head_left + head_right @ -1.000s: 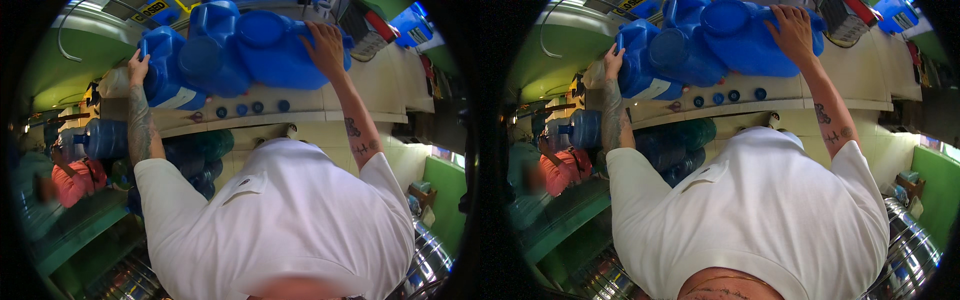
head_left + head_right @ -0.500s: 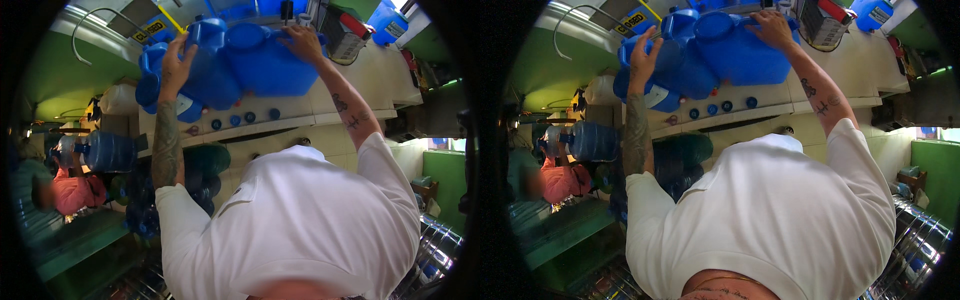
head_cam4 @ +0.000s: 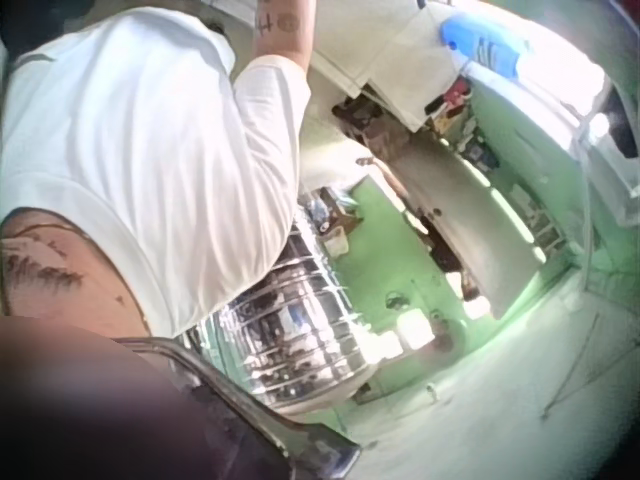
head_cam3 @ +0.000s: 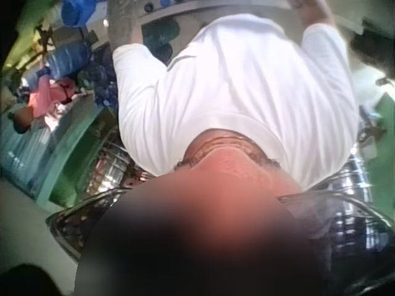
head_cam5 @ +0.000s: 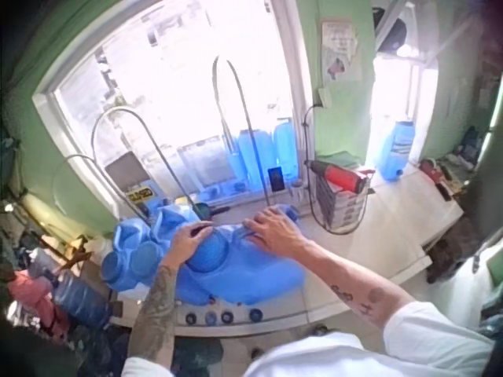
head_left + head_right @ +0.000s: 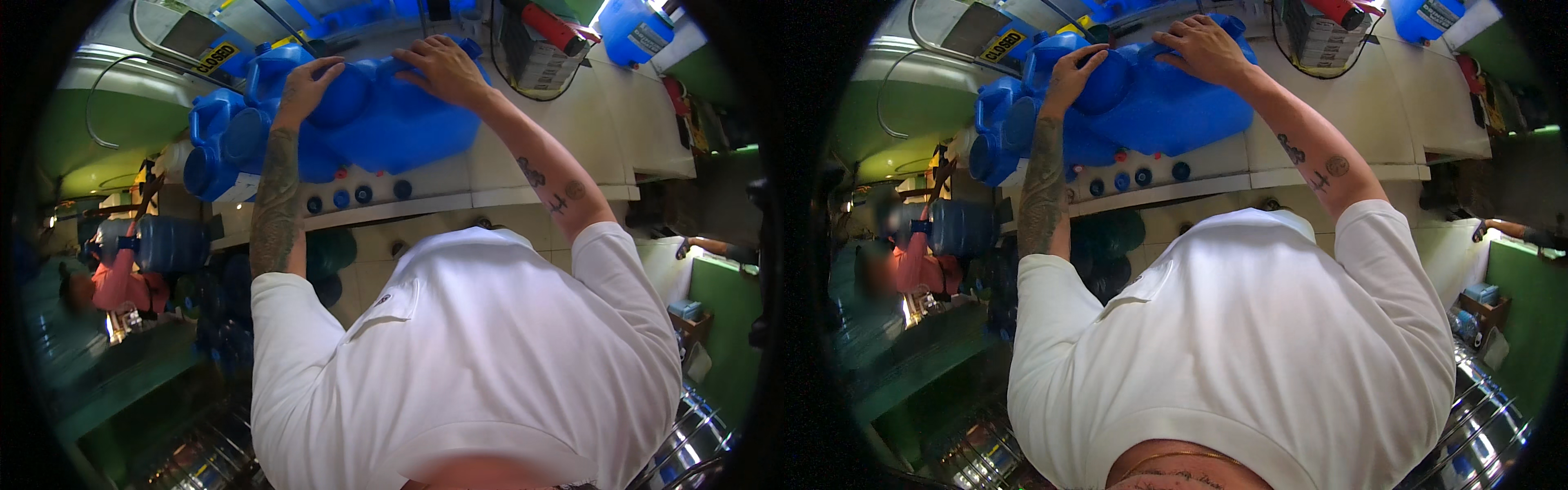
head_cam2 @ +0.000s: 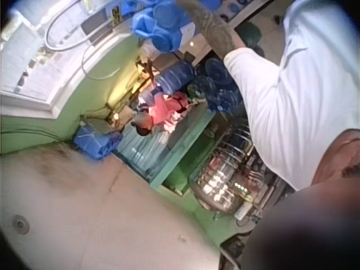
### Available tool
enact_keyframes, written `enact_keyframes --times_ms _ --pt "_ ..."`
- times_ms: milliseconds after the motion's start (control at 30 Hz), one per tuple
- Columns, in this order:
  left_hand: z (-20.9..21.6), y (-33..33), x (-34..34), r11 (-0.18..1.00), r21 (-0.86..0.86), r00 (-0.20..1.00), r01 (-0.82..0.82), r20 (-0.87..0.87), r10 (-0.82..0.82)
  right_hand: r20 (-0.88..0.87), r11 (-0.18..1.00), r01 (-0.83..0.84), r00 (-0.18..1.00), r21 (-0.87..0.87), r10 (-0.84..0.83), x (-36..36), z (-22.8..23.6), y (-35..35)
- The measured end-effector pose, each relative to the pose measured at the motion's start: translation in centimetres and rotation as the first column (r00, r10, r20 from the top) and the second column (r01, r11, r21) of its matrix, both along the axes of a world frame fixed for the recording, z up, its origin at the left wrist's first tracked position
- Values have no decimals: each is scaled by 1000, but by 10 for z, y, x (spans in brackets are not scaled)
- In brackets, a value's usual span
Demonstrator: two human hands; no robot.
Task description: The person picks small blue plastic caps from a red tray and places them on a countertop, then picks up a large blue water jug and positions it over the caps. The person handles the caps one at a time and aligns them in a row before moving the jug.
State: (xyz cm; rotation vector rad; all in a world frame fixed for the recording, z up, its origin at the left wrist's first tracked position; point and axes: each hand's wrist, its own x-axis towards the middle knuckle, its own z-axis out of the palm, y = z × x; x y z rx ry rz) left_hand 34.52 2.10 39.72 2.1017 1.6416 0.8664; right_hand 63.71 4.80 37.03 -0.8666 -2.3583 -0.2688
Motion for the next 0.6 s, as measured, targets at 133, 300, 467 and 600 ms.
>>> enact_keyframes --times_ms 133,300,467,600 --pt "5 -19 3 995 -59 982 -76 168 85 -32 999 -37 999 15 38 -5 1 -5" --pt "3 -35 13 948 -109 921 -299 227 316 2 998 -35 999 -57 35 -14 2 -9" --pt "4 -37 18 951 -63 920 -302 243 308 -294 932 -361 890 13 349 6 4 -23" --pt "5 -39 21 950 -31 926 -309 218 308 -216 716 -637 771 -286 599 15 -37 -90"
